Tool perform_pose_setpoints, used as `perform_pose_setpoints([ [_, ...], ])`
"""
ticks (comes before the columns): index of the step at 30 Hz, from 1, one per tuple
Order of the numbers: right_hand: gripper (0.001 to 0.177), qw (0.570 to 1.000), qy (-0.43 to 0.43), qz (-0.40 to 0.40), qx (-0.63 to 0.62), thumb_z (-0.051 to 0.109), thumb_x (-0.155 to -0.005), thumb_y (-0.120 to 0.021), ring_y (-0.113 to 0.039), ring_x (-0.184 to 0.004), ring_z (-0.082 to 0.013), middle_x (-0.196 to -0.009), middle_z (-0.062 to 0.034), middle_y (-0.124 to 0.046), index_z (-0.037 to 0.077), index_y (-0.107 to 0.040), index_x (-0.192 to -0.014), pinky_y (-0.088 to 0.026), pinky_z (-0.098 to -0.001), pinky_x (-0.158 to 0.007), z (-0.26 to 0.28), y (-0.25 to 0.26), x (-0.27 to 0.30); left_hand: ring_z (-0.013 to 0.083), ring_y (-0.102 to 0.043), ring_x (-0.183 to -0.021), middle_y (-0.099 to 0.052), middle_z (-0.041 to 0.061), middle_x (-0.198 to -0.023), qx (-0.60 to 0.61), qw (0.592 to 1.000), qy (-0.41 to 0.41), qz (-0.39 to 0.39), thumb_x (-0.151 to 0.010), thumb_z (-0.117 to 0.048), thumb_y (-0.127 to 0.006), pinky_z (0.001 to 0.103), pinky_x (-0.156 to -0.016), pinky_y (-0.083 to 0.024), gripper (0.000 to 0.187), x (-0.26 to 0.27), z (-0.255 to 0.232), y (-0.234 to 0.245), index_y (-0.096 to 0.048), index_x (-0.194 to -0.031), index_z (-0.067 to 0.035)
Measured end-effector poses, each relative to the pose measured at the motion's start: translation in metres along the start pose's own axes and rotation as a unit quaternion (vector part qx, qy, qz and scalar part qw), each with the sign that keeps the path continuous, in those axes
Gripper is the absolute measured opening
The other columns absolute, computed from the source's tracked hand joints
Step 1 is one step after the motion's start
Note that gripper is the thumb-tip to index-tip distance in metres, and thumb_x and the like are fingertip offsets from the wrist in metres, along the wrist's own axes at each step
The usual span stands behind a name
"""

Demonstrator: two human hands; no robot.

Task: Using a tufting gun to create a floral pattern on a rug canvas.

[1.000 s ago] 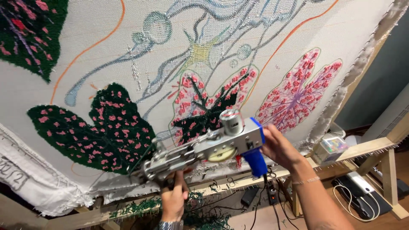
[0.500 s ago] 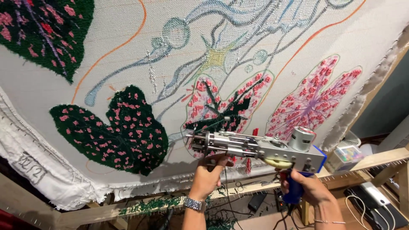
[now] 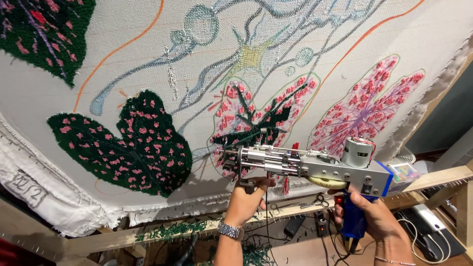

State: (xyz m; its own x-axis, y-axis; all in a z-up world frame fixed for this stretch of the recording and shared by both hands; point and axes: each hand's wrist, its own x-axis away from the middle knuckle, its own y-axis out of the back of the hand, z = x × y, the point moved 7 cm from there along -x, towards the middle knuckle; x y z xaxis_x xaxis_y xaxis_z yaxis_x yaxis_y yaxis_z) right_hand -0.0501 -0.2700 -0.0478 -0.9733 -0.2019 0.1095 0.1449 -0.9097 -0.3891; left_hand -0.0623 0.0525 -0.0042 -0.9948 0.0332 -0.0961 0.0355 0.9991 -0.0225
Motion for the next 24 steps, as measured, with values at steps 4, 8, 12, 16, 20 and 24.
perform_pose_setpoints([
  [4, 0.064, 0.997, -0.001, -0.076, 0.004, 0.04, -0.066, -0.08, -0.064, -0.062, -0.0253, -0.087, -0.0149, -0.068, 0.007, -0.06, -0.116, -0.05, -0.0411, -0.047, -0.001, 0.015, 0.005, 0.0077, -0.057, -0.05, -0.081, 0.006, -0.098, 0.036, 0.999, -0.006, 0.019, -0.098, -0.02, -0.064, 0.026, -0.046, -0.047, 0.027, 0.002, 0.001, -0.007, -0.075, -0.111, 0.001],
  [8, 0.058, 0.996, 0.022, -0.086, 0.029, 0.042, -0.074, -0.079, -0.058, -0.054, -0.0232, -0.079, -0.0159, -0.065, -0.001, -0.062, -0.109, -0.045, -0.037, -0.043, 0.004, 0.015, 0.015, 0.0081, -0.058, -0.05, -0.079, 0.006, -0.099, 0.035, 0.999, -0.002, 0.023, -0.096, -0.02, -0.065, 0.025, -0.047, -0.048, 0.029, -0.001, 0.009, -0.015, -0.072, -0.117, -0.001],
  [12, 0.053, 0.995, 0.046, -0.083, 0.015, 0.042, -0.08, -0.077, -0.053, -0.048, -0.0208, -0.072, -0.0136, -0.062, -0.005, -0.062, -0.101, -0.041, -0.0347, -0.041, 0.011, 0.007, 0.029, 0.0078, -0.066, -0.066, -0.075, 0.008, -0.102, 0.11, 0.992, -0.055, 0.038, -0.097, -0.023, -0.065, 0.026, -0.05, -0.053, 0.032, -0.011, 0.003, -0.028, -0.067, -0.119, 0.001],
  [16, 0.053, 0.993, 0.05, -0.11, -0.013, 0.044, -0.083, -0.075, -0.051, -0.047, -0.0189, -0.067, -0.0112, -0.059, -0.006, -0.064, -0.1, -0.041, -0.0336, -0.04, 0.01, 0.012, 0.043, 0.0086, -0.062, -0.059, -0.077, 0.005, -0.097, 0.108, 0.992, -0.052, 0.03, -0.098, -0.03, -0.062, 0.024, -0.05, -0.052, 0.036, -0.016, -0.005, -0.046, -0.069, -0.119, -0.001],
  [20, 0.044, 0.986, 0.068, -0.15, 0.004, 0.038, -0.081, -0.076, -0.051, -0.047, -0.0216, -0.069, -0.0123, -0.06, 0.002, -0.061, -0.101, -0.043, -0.037, -0.041, 0.013, 0.028, 0.051, 0.0077, -0.06, -0.061, -0.067, 0.007, -0.083, 0.048, 0.996, -0.073, 0.007, -0.098, -0.028, -0.068, 0.027, -0.051, -0.053, 0.035, -0.033, 0.001, -0.059, -0.07, -0.119, 0.0],
  [24, 0.039, 0.982, 0.081, -0.169, 0.011, 0.031, -0.08, -0.075, -0.057, -0.055, -0.0218, -0.076, -0.0104, -0.062, 0.007, -0.06, -0.106, -0.046, -0.0383, -0.047, 0.018, 0.045, 0.057, 0.0076, -0.061, -0.054, -0.071, 0.005, -0.078, 0.002, 0.998, -0.064, 0.02, -0.093, -0.027, -0.069, 0.027, -0.048, -0.053, 0.033, -0.045, 0.002, -0.075, -0.073, -0.106, 0.003],
])
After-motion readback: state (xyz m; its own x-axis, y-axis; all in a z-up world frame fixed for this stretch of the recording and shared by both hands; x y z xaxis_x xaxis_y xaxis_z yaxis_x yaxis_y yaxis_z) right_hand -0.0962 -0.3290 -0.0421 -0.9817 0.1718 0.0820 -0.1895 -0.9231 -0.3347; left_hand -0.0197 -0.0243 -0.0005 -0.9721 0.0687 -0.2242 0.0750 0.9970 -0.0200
